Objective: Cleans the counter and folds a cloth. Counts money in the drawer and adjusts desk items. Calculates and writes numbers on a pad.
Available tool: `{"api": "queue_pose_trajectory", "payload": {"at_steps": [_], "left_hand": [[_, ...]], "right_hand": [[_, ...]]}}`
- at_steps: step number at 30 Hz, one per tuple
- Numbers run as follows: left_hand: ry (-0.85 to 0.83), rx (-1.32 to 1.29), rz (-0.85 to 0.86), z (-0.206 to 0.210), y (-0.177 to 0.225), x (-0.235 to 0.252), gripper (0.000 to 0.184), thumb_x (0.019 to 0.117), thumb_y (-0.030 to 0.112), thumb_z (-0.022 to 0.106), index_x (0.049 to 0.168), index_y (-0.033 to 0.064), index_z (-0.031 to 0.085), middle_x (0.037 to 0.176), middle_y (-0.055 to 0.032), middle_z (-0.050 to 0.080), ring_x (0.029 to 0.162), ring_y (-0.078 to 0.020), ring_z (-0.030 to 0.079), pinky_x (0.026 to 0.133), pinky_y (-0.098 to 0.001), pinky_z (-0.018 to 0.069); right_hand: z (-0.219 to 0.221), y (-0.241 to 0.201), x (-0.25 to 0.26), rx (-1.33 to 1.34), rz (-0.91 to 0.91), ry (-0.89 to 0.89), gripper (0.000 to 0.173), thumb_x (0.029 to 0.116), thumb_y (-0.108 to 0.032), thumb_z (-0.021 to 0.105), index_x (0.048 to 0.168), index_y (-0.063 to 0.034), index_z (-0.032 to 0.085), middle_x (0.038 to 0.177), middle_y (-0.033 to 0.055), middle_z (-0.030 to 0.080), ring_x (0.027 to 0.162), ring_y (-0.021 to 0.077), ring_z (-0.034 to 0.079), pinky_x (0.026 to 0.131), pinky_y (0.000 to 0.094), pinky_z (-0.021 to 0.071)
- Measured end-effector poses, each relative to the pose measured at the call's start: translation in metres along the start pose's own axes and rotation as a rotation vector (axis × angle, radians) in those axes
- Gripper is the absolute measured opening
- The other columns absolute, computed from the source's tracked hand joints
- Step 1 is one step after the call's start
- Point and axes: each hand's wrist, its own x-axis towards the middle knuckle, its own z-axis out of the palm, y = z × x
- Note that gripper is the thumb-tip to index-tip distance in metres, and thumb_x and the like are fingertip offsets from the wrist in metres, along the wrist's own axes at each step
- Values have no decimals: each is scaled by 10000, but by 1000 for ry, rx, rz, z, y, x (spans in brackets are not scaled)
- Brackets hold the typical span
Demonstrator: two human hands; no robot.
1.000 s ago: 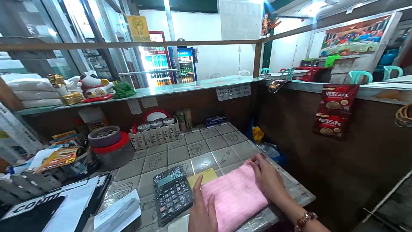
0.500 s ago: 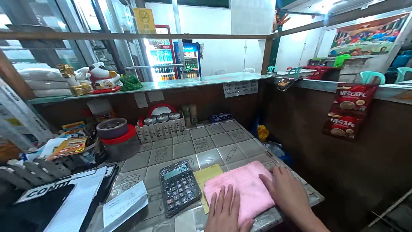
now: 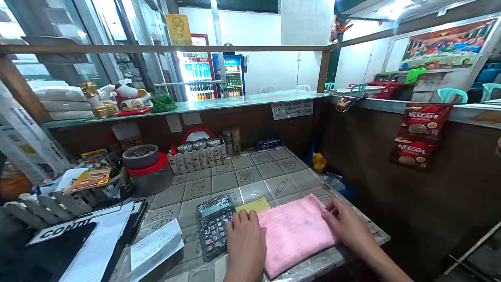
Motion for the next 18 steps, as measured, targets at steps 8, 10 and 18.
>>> {"api": "queue_pose_trajectory", "payload": {"at_steps": [8, 10, 18], "left_hand": [[131, -273, 55, -22, 5, 0, 262, 1004, 170, 596, 1238, 53, 591, 1213, -208, 605, 964, -361, 685, 811, -510, 568], [235, -276, 97, -11, 0, 13, 238, 984, 124, 610, 1212, 61, 622, 1183, -199, 613, 929, -344, 689, 791, -481, 585], [232, -346, 16, 11, -13, -24, 556, 1013, 429, 581, 1354, -6, 529, 1128, -205, 641, 917, -353, 678, 811, -529, 558]], "right_hand": [[17, 12, -3, 231, -159, 306, 301, 936, -306, 668, 1090, -49, 692, 1072, 155, 625, 839, 233, 668, 687, 384, 586], [20, 11, 0, 152, -138, 298, 300, 932, -328, 682, 1078, -66, 698, 1034, 155, 639, 851, 280, 667, 719, 470, 576], [20, 3, -2, -86, -110, 230, 408, 914, -370, 747, 1133, -29, 705, 1091, 248, 659, 1052, 462, 634, 899, 656, 499]]}}
